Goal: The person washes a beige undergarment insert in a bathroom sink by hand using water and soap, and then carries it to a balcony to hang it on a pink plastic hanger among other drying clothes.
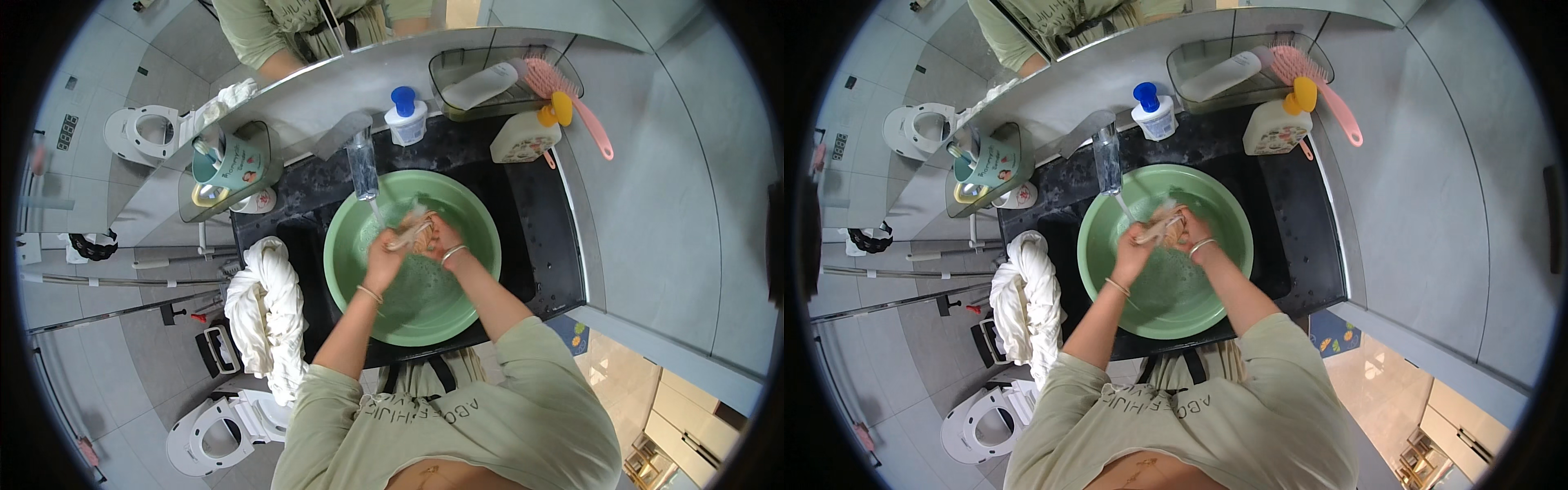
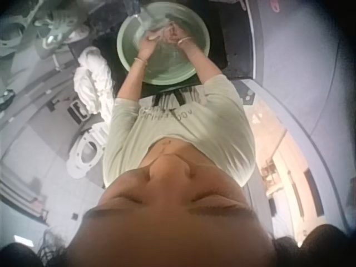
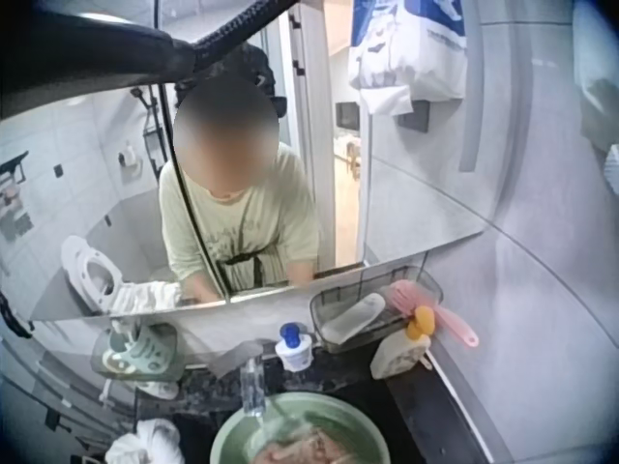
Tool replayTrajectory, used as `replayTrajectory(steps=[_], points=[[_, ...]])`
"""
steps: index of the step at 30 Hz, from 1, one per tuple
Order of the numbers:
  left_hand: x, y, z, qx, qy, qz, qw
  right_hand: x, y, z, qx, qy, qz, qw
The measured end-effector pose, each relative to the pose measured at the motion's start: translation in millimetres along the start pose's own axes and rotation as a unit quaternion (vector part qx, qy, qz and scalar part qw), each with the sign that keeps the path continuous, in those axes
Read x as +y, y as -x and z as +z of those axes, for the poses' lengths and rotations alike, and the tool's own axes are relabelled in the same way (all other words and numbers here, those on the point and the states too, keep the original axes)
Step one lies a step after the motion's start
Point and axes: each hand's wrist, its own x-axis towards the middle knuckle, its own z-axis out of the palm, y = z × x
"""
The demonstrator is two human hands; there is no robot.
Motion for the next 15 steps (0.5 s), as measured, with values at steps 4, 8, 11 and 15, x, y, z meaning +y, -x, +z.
replayTrajectory(steps=[4, 8, 11, 15], points=[[35.2, 16.4, 49.4, 0.04, -0.081, 0.035, 0.995, 54.6, -66.8, -4.7, -0.345, -0.324, -0.053, 0.879], [29.5, 3.8, 34.0, 0.087, -0.105, 0.111, 0.984, 56.8, -21.9, 15.1, -0.122, -0.083, -0.075, 0.986], [-25.5, -20.8, -3.9, 0.052, -0.2, -0.122, 0.971, 23.2, 22.4, 21.2, -0.044, 0.171, -0.076, 0.981], [-11.1, -22.0, -9.9, 0.108, -0.374, -0.106, 0.915, 25.1, -19.5, -23.3, 0.102, 0.424, -0.398, 0.807]])
